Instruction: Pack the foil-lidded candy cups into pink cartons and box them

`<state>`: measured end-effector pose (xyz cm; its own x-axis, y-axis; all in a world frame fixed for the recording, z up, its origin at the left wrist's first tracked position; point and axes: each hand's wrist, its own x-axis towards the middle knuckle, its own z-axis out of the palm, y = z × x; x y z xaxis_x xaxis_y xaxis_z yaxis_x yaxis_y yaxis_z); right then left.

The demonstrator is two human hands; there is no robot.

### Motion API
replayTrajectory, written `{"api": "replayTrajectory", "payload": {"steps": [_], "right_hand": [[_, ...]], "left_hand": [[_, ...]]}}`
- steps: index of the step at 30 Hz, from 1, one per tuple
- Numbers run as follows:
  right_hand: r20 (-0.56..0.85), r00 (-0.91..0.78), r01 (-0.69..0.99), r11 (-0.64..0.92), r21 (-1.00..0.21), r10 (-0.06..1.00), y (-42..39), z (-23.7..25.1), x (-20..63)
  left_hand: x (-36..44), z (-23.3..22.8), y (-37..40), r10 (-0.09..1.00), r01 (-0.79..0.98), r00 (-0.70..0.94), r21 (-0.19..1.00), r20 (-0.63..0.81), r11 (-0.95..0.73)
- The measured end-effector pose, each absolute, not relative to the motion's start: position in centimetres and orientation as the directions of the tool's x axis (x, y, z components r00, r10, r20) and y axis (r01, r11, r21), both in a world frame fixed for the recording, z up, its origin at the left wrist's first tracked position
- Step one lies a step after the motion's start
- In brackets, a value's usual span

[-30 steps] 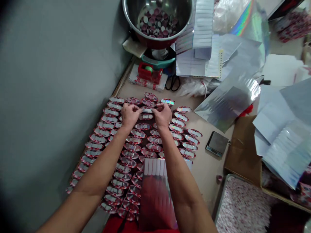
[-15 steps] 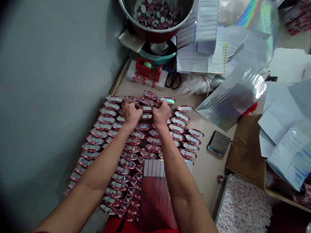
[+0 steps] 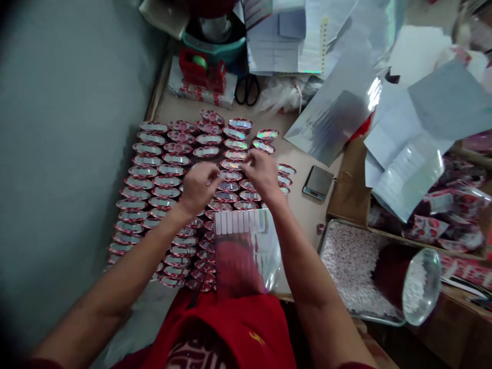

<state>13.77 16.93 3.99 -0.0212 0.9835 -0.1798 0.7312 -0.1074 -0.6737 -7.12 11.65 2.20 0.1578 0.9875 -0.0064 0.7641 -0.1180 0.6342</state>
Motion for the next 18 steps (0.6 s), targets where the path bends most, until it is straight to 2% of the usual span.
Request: {"api": "replayTrajectory", "payload": {"steps": [1, 3, 6, 9, 12, 18], "right_hand": [[-0.203, 0.000, 0.714, -0.142, -0.685, 0.979, 13.6, 4.6, 15.2], [-0.193, 0.090, 0.689, -0.201, -0.696, 0.977, 6.9, 4.6, 17.4], [-0.080, 0.227, 0.717, -0.222, -0.661, 0.971, -1.0, 2.7, 19.5], [0.031, 0.286, 0.760, -0.207, -0.616, 0.958, -5.1, 0.1, 20.7], [0.108, 0.277, 0.821, -0.176, -0.543, 0.955, -6.2, -1.7, 21.9], [0.065, 0.114, 0.895, -0.074, -0.440, 0.991, -5.1, -2.0, 23.2]], "left_hand": [[-6.0, 2.2, 8.8, 0.959, 0.755, 0.275, 0.631, -0.061, -0.176], [-3.7, 1.7, 4.2, 0.906, 0.762, 0.390, 0.610, -0.163, -0.218], [-0.5, 0.8, 1.0, 0.895, 0.815, 0.380, 0.542, -0.234, -0.205], [1.9, 0.1, 1.0, 0.913, 0.848, 0.341, 0.492, -0.226, -0.195], [3.7, -0.3, 1.7, 0.914, 0.843, 0.345, 0.498, -0.212, -0.202], [5.0, -1.2, 2.1, 0.919, 0.814, 0.321, 0.563, -0.229, -0.144]]}}
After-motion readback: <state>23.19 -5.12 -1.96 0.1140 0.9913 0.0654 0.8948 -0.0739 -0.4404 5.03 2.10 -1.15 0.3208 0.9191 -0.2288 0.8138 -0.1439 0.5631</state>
